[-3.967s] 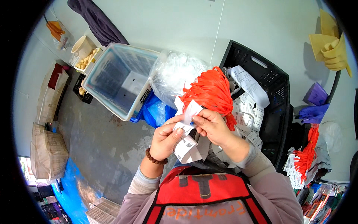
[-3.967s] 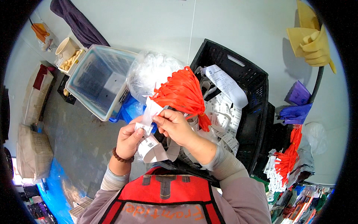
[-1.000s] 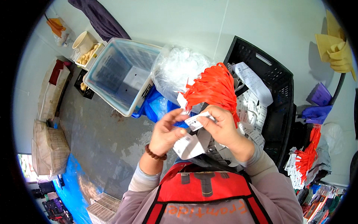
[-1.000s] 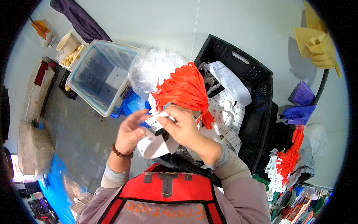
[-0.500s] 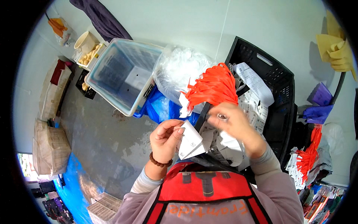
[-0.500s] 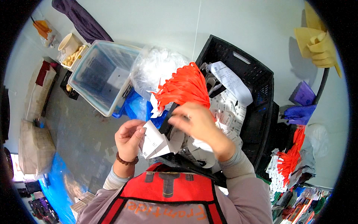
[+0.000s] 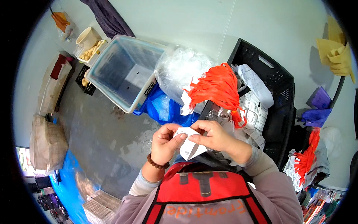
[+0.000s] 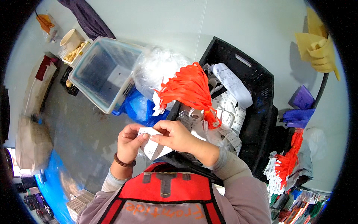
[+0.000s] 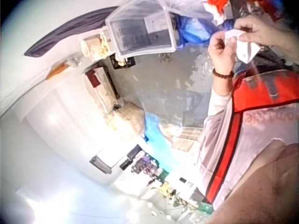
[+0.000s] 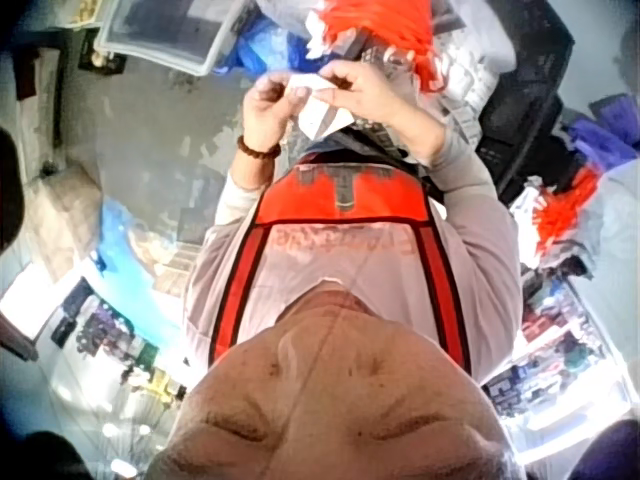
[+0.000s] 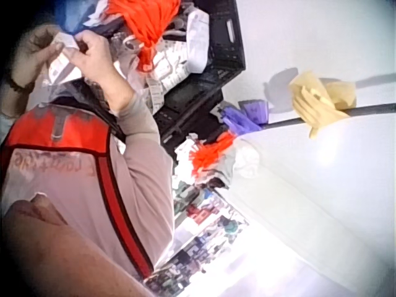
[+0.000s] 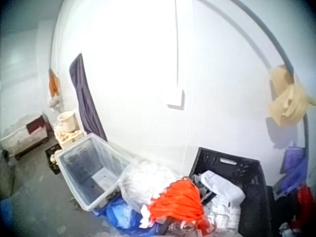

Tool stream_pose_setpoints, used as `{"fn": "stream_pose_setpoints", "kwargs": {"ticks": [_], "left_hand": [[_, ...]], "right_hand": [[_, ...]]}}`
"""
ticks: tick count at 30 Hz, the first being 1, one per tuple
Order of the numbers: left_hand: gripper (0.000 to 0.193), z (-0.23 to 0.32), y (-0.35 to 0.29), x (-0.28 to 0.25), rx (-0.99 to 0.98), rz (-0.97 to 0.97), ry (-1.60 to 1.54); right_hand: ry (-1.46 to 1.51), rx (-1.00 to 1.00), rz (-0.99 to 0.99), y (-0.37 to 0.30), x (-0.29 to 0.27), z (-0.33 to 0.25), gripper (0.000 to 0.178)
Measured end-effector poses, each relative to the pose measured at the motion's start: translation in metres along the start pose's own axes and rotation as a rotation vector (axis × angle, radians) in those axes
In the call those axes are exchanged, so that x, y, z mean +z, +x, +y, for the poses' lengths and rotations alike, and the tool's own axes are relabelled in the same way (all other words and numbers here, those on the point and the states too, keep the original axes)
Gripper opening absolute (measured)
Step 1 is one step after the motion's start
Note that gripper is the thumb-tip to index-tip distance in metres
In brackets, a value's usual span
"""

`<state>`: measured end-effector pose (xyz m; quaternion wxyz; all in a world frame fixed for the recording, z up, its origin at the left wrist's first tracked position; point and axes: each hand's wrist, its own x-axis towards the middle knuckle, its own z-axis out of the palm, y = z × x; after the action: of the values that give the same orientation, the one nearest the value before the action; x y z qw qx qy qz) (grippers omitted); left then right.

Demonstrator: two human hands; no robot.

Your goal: The person folds white plastic bags and places them into a clear container. They then gather red plastic bags from a black crate, tie them into a bundle, and place the bundle into the crate. Finally, they pick up a long strip of printed labels, fold it, and place it into the crate.

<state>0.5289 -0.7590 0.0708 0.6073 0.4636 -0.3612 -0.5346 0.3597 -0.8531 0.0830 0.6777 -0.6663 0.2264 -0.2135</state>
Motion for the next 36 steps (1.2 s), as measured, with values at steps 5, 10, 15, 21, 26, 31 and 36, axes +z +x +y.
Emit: {"fn": "stream_pose_setpoints", "kwargs": {"ticks": [5,10,15,21,26,31,36], "left_hand": [[0.027,0.003,0.0,0.003,0.007,0.021,-0.029],[0.015,-0.004,0.006,-0.002,0.182,0.099,-0.082],[0.02,0.006,0.011,0.014,0.264,0.146,-0.148],[0.06,0.013,0.013,0.008,0.307,0.039,0.025],[0.053,0.018,0.019,-0.004,0.418,-0.006,0.257],[0.041,0.011,0.019,-0.008,0.283,-0.162,0.114],[0.025,0.007,0.012,-0.003,0.01,-0.143,-0.122]], "right_hand": [[-0.092,0.028,0.051,0.001,-0.001,0.0,0.015],[-0.027,-0.051,0.066,0.003,0.001,-0.003,0.032],[0.064,-0.072,0.133,0.003,0.009,0.002,0.018],[-0.103,-0.073,-0.008,0.004,0.001,-0.01,0.015],[-0.117,-0.057,-0.052,0.002,-0.002,-0.007,0.015],[-0.108,-0.025,0.009,0.002,-0.003,-0.019,0.014],[-0.272,-0.121,0.026,0.004,-0.005,-0.015,0.013]]}}
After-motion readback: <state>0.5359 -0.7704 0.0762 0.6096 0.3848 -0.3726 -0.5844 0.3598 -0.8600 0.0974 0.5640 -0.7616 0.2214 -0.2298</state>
